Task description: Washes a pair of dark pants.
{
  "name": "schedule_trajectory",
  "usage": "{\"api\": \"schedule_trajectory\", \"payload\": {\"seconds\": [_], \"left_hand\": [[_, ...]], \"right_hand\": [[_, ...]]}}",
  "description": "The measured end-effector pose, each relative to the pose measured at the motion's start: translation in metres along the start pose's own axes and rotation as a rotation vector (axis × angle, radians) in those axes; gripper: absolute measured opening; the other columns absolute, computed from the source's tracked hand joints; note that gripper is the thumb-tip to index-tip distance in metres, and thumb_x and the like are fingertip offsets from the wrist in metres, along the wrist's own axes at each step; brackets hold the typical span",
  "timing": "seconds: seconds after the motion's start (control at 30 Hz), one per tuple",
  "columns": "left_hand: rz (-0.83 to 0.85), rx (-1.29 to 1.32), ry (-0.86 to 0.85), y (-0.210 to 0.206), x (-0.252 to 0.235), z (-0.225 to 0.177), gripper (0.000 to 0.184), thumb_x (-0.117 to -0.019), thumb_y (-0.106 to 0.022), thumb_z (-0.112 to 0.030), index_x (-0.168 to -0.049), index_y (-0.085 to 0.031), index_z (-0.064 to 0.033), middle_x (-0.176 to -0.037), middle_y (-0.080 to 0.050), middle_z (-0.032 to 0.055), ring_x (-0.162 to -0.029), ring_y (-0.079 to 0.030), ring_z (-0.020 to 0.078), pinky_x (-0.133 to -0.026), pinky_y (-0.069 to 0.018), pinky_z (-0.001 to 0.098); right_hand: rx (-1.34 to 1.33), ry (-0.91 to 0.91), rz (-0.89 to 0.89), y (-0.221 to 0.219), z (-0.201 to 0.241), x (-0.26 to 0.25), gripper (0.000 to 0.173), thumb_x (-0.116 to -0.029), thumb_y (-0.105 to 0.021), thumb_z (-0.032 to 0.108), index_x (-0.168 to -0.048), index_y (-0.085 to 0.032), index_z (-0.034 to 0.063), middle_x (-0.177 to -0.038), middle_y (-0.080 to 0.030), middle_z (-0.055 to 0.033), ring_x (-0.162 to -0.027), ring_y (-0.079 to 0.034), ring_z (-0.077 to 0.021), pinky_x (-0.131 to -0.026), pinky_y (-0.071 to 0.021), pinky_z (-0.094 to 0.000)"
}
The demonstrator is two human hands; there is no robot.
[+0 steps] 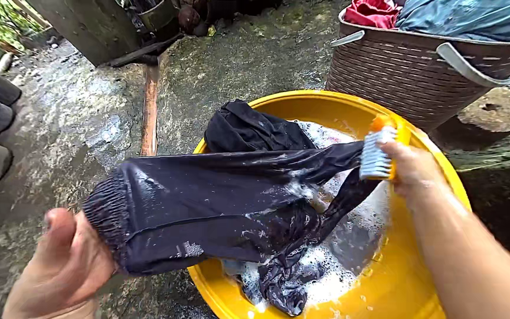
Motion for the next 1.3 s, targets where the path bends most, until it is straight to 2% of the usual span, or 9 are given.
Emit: {"api": "schedule_trajectory", "payload": {"seconds": [0.17, 0.27, 0.47, 0.57, 0.73, 0.87, 1.0, 1.13, 1.3], "left_hand": [[-0.41, 0.03, 0.14, 0.026, 0.001, 0.055, 0.03, -0.1069, -0.041, -0.035, -0.116, -0.066, -0.0203, -0.103, -0.076, 0.0, -0.094, -0.074, 0.0115, -0.081, -0.064, 0.0355], [-0.688, 0.006, 0.476, 0.051, -0.001, 0.137, 0.033, -0.1106, -0.04, -0.028, -0.129, -0.057, -0.0067, -0.106, -0.072, 0.0128, -0.094, -0.072, 0.0233, -0.08, -0.0621, 0.046], [-0.824, 0.115, 0.551, 0.035, -0.006, 0.187, 0.037, -0.1094, -0.044, -0.034, -0.129, -0.058, -0.0059, -0.109, -0.071, 0.0135, -0.099, -0.071, 0.0242, -0.084, -0.0599, 0.0476], [-0.925, 0.11, 0.483, 0.04, -0.003, 0.18, 0.035, -0.1102, -0.038, -0.038, -0.113, -0.058, -0.009, -0.09, -0.067, 0.0079, -0.079, -0.068, 0.0183, -0.07, -0.0587, 0.0401], [-1.023, -0.01, 0.41, 0.082, 0.021, 0.156, 0.038, -0.1072, -0.051, -0.034, -0.129, -0.057, -0.003, -0.107, -0.071, 0.014, -0.093, -0.072, 0.0233, -0.079, -0.0618, 0.0464], [-0.961, -0.326, 0.416, 0.079, 0.014, 0.148, 0.038, -0.1071, -0.054, -0.031, -0.13, -0.057, -0.0014, -0.109, -0.071, 0.0141, -0.095, -0.072, 0.0206, -0.083, -0.0613, 0.0426], [-0.857, -0.797, 0.397, 0.065, -0.002, 0.148, 0.032, -0.1047, -0.06, -0.026, -0.115, -0.068, 0.0028, -0.107, -0.071, 0.0177, -0.101, -0.069, 0.0233, -0.094, -0.0531, 0.0461], [-0.777, -1.219, 0.376, 0.078, -0.004, 0.131, 0.036, -0.1078, -0.053, -0.025, -0.121, -0.068, 0.0039, -0.114, -0.069, 0.0297, -0.114, -0.065, 0.0456, -0.1, -0.044, 0.0672], [-0.84, -1.434, 0.44, 0.11, 0.016, 0.114, 0.036, -0.1088, -0.048, -0.026, -0.125, -0.068, 0.0004, -0.12, -0.067, 0.0327, -0.12, -0.061, 0.0512, -0.101, -0.0424, 0.0698]], "right_hand": [[-0.046, 0.108, -0.108, 0.027, 0.024, -0.031, 0.039, -0.0946, -0.068, 0.045, -0.116, -0.064, 0.0123, -0.093, -0.068, 0.0048, -0.08, -0.068, -0.0047, -0.079, -0.0596, -0.0314], [0.26, 0.102, -0.055, -0.005, 0.021, -0.022, 0.056, -0.092, -0.076, 0.037, -0.128, -0.061, -0.0038, -0.112, -0.068, -0.0248, -0.1, -0.068, -0.0349, -0.091, -0.0537, -0.0596], [0.249, 0.04, 0.519, -0.217, 0.015, 0.159, 0.07, -0.085, -0.08, 0.032, -0.14, -0.047, 0.004, -0.106, -0.069, -0.0193, -0.095, -0.07, -0.0332, -0.081, -0.0592, -0.0567], [0.482, 0.248, 0.911, -0.293, 0.006, 0.236, 0.073, -0.0928, -0.072, 0.041, -0.154, -0.043, 0.0136, -0.135, -0.061, -0.018, -0.121, -0.063, -0.0335, -0.101, -0.0524, -0.0515], [0.839, 0.51, 0.54, -0.209, -0.058, 0.14, 0.069, -0.0911, -0.074, 0.043, -0.151, -0.053, 0.0174, -0.125, -0.068, -0.0236, -0.111, -0.067, -0.0446, -0.091, -0.0529, -0.0649], [1.03, 0.149, 0.243, -0.088, -0.094, 0.03, 0.065, -0.0912, -0.078, 0.042, -0.141, -0.055, 0.0062, -0.123, -0.064, -0.0323, -0.112, -0.063, -0.053, -0.09, -0.0501, -0.0698], [0.704, 0.047, 0.311, -0.155, -0.037, 0.102, 0.073, -0.0913, -0.075, 0.045, -0.146, -0.048, 0.0042, -0.123, -0.065, -0.0278, -0.109, -0.067, -0.0459, -0.09, -0.0541, -0.0659], [0.681, 0.283, 0.917, -0.277, -0.005, 0.234, 0.078, -0.0938, -0.069, 0.047, -0.16, -0.037, 0.021, -0.139, -0.058, -0.0212, -0.123, -0.06, -0.0385, -0.101, -0.0501, -0.0569], [0.891, 0.251, 0.596, -0.188, -0.073, 0.136, 0.071, -0.0943, -0.069, 0.048, -0.156, -0.045, 0.0231, -0.132, -0.064, -0.0223, -0.117, -0.065, -0.0423, -0.095, -0.0529, -0.0626]]}}
Point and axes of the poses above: each hand's wrist, its own x-axis away from the middle knuckle, its own y-axis out of the back of the hand, z = x × y, the point moved 7 cm from there along -x, towards the middle knuckle
